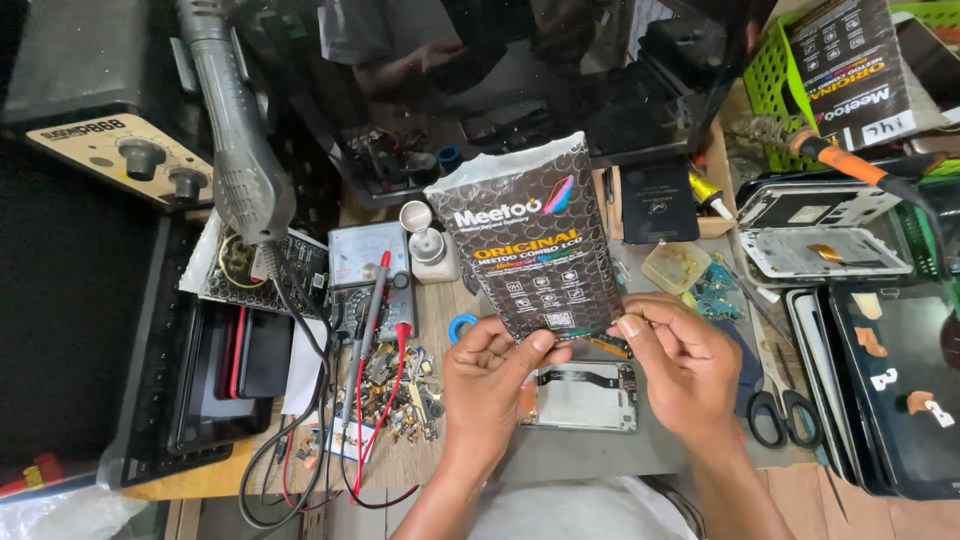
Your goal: Disassembling a smartphone to remove internal components like the battery and motherboard.
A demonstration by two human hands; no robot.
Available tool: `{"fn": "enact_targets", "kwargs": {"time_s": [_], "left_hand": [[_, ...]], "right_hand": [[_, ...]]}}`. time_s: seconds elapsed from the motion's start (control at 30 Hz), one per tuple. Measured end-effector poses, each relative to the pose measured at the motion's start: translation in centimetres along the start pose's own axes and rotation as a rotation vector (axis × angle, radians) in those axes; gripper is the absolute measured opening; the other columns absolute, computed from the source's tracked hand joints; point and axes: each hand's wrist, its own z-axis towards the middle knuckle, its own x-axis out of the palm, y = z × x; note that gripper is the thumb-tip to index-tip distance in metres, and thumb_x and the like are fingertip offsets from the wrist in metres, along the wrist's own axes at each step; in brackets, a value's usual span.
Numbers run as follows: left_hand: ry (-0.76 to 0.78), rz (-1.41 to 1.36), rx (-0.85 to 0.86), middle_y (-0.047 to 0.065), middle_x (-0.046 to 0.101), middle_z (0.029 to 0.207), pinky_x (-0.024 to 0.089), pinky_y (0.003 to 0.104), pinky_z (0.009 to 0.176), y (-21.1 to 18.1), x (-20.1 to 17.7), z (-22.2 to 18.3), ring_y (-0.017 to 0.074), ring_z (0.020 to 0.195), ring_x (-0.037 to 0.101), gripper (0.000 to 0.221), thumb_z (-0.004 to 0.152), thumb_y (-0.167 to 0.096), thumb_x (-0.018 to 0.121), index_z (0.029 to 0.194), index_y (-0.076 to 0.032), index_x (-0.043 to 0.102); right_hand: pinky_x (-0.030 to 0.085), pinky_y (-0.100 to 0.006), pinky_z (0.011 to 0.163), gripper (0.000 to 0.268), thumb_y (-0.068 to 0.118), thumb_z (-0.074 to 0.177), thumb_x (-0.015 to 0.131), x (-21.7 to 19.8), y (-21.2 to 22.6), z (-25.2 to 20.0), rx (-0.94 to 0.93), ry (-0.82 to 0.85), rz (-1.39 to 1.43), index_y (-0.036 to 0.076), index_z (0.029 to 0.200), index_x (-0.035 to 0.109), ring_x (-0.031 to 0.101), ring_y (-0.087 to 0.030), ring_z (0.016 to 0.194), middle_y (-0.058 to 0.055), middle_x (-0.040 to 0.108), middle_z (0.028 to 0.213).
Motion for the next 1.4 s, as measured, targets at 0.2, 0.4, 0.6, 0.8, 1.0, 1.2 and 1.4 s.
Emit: {"fn": "enact_targets", "kwargs": {"time_s": [0.2, 0.4, 0.6, 0.8, 1.0, 1.2, 1.4], "left_hand": [[0.198, 0.083, 0.028, 0.024, 0.077, 0.106, 0.069, 0.043, 0.092, -0.9, -0.1, -0.5, 0.0359, 0.104, 0.077, 0.029, 0.088, 0.003, 0.073, 0.115, 0.009, 0.068], [0.049, 0.049, 0.109, 0.022, 0.074, 0.077, 0.073, 0.042, 0.070, 0.5, -1.9, -0.2, 0.0401, 0.080, 0.081, 0.015, 0.085, 0.013, 0.074, 0.086, 0.000, 0.066], [0.060, 0.219, 0.167, 0.022, 0.077, 0.086, 0.073, 0.039, 0.074, -0.9, -1.9, -0.4, 0.0366, 0.084, 0.083, 0.011, 0.085, 0.008, 0.075, 0.094, 0.006, 0.068], [0.127, 0.384, 0.287, 0.016, 0.067, 0.099, 0.071, 0.029, 0.070, -1.4, -1.5, -0.5, 0.0316, 0.083, 0.084, 0.014, 0.090, 0.004, 0.072, 0.104, 0.006, 0.072], [0.046, 0.364, 0.270, 0.015, 0.069, 0.096, 0.064, 0.028, 0.077, -1.6, -1.1, -0.5, 0.0215, 0.079, 0.076, 0.024, 0.094, 0.000, 0.068, 0.116, 0.003, 0.061], [-0.025, 0.706, 0.323, 0.007, 0.078, 0.092, 0.057, 0.025, 0.077, -2.5, -1.5, -0.9, 0.0140, 0.087, 0.074, 0.018, 0.091, -0.014, 0.074, 0.108, -0.007, 0.073], [0.068, 0.865, 0.650, 0.010, 0.076, 0.101, 0.058, 0.028, 0.077, -2.3, -1.4, 0.1, 0.0189, 0.090, 0.071, 0.011, 0.094, -0.002, 0.069, 0.104, -0.003, 0.074]], "right_hand": [[0.045, -0.029, 0.077, 0.013, 0.010, 0.105, 0.055, -0.4, 0.2, 0.2, -0.053, -0.018, -0.049, 0.000, 0.100, 0.061, 0.057, -0.016, 0.084, -0.011, 0.064, 0.099], [0.048, -0.027, 0.077, 0.008, 0.005, 0.102, 0.059, -0.5, 1.0, 0.5, -0.057, 0.022, 0.035, -0.001, 0.098, 0.062, 0.062, -0.018, 0.087, -0.015, 0.067, 0.099], [0.059, -0.031, 0.082, 0.007, 0.003, 0.092, 0.071, -1.2, -1.2, 0.2, 0.097, 0.041, 0.184, -0.002, 0.097, 0.071, 0.069, -0.020, 0.091, -0.012, 0.073, 0.094], [0.062, -0.030, 0.079, 0.009, 0.010, 0.094, 0.071, -0.8, -2.3, -0.1, 0.210, -0.061, 0.190, 0.002, 0.094, 0.068, 0.073, -0.019, 0.080, -0.010, 0.073, 0.087], [0.054, -0.028, 0.081, 0.007, 0.011, 0.095, 0.071, -0.6, -2.8, -0.1, 0.218, 0.049, 0.132, 0.005, 0.097, 0.070, 0.067, -0.014, 0.085, -0.005, 0.072, 0.090], [0.057, -0.040, 0.098, 0.057, 0.007, 0.088, 0.071, -0.9, -0.1, 0.8, 0.026, 0.182, 0.322, 0.000, 0.141, 0.050, 0.061, -0.026, 0.119, -0.017, 0.056, 0.143], [0.052, -0.026, 0.080, 0.015, 0.003, 0.096, 0.067, -1.0, -1.4, -0.9, 0.011, 0.065, 0.089, -0.002, 0.104, 0.056, 0.048, -0.009, 0.080, -0.003, 0.050, 0.078]]}}
